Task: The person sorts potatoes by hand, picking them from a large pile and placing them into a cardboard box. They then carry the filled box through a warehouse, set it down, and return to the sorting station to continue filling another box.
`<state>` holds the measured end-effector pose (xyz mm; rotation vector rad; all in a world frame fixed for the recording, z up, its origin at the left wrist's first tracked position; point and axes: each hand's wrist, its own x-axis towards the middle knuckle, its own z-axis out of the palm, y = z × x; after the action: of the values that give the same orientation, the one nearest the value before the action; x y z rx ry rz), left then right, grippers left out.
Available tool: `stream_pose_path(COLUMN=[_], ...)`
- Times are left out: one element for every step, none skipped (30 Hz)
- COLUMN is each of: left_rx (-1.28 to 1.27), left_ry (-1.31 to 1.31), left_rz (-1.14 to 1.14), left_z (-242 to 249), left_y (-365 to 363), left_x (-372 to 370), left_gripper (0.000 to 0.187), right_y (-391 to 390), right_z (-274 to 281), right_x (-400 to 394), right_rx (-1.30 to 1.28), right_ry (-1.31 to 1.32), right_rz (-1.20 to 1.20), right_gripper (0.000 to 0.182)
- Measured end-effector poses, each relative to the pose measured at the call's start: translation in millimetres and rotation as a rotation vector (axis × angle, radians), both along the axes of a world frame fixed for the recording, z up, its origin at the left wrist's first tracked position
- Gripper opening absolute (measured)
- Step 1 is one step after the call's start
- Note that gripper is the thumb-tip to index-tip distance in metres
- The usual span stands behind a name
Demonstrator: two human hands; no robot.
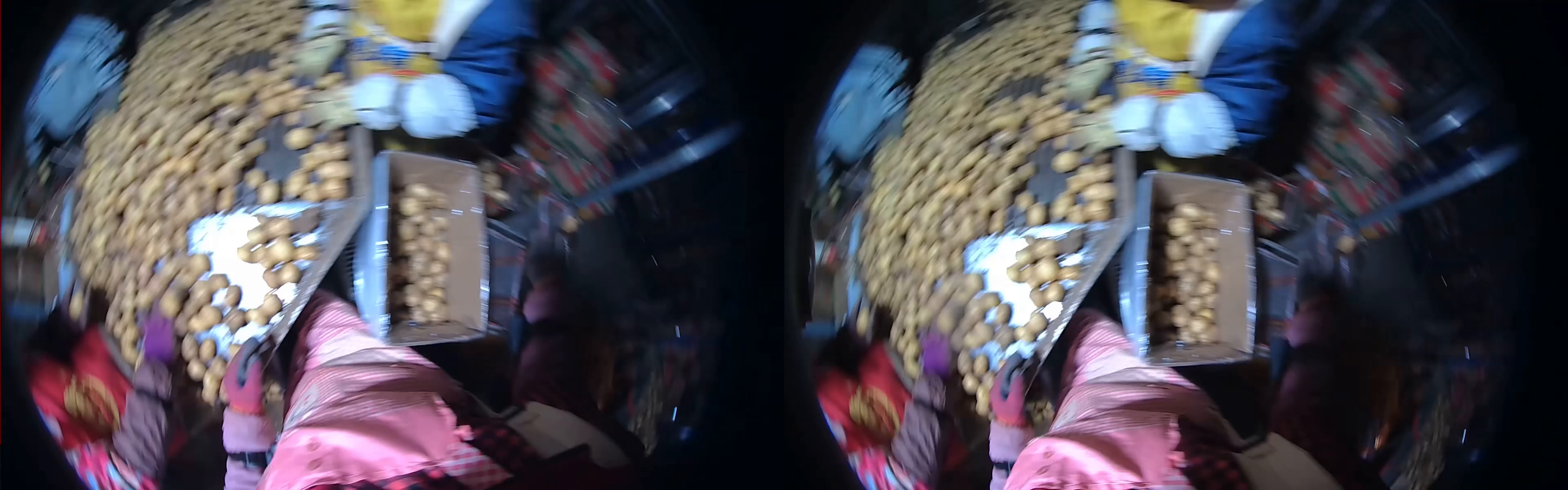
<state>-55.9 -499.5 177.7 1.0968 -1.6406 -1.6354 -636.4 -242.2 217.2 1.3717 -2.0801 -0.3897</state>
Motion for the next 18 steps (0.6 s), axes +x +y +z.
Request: stream_pose_path(left_rx=[-0.113, -0.032, 0.044, 0.050, 0.044, 0.043, 0.011, -0.021, -0.017, 0.011, 0.041, 0.046, 0.047, 0.059, 0.069, 0.058, 0.052, 0.066], left_ry=[-0.100, -0.083, 0.004, -0.022, -0.033, -0.026, -0.056, -0.087, -0.089, -0.090, -0.092, -0.087, -0.088, -0.090, -0.088, -0.091, -0.081, -0.068], left_rz=[0.026, 0.094, 0.117, 0.122, 0.114, 0.134, 0.128, 0.122, 0.141, 0.181, 0.222, 0.239, 0.258, 0.277, 0.296, 0.310, 0.322, 0.323], left_z=[0.7, 7.2, 3.1, 6.8, 7.7, 6.3, 9.7, 10.2, 6.2, 0.9, -0.9, 5.6, 5.1, 5.3, 3.8, -1.1, -5.6, -5.8], left_y=[0.4, 5.7, 7.2, 5.6, 9.1, 12.5, 14.4, 17.7, 21.2, 26.5, 30.8, 32.2, 34.5, 37.3, 40.2, 42.7, 45.2, 46.2], left_x=[1.2, 1.0, 0.8, 2.2, 3.7, 6.2, 8.1, 11.3, 15.6, 21.2, 26.9, 29.5, 34.9, 39.0, 41.7, 44.7, 44.8, 43.7], left_gripper=[0.034, 0.033, 0.034, 0.035, 0.035, 0.035, 0.036, 0.038, 0.038, 0.038, 0.038, 0.037, 0.037, 0.037, 0.037, 0.037, 0.037, 0.037], right_y=[-25.9, -66.1, -103.8, -135.9, -162.1, -187.6, -223.1, -252.4, -278.5, -299.2, -314.3, -323.4, -325.8, -325.6, -327.1, -328.6, -330.1, -332.0], right_z=[-3.3, -22.1, -37.3, -48.0, -56.1, -62.5, -64.3, -58.4, -46.6, -32.0, -19.8, -16.2, -16.2, -29.0, -41.7, -32.6, -31.1, -30.4], right_x=[18.2, 29.1, 47.1, 69.1, 92.9, 115.1, 136.0, 152.5, 169.9, 193.2, 210.2, 215.9, 215.6, 205.5, 198.0, 202.4, 206.9, 214.6], right_rx=[0.033, 0.029, -0.135, -0.277, -0.420, -0.557, -0.454, -0.284, -0.123, 0.031, 0.184, 0.228, 0.168, 0.102, 0.035, 0.177, 0.176, 0.217], right_ry=[0.073, 0.033, -0.417, -0.859, -1.287, -1.707, -1.933, -1.459, -0.968, -0.881, -0.787, -0.679, -0.599, -0.613, -0.624, -0.773, -0.762, -0.686], right_rz=[0.148, 0.231, 0.237, 0.203, 0.146, 0.064, 0.056, 0.337, 0.579, 0.420, 0.265, 0.214, 0.259, 0.327, 0.397, 0.324, 0.338, 0.441], right_gripper=[0.009, 0.009, 0.012, 0.019, 0.027, 0.035, 0.036, 0.042, 0.048, 0.052, 0.055, 0.055, 0.056, 0.057, 0.059, 0.064, 0.064, 0.059])
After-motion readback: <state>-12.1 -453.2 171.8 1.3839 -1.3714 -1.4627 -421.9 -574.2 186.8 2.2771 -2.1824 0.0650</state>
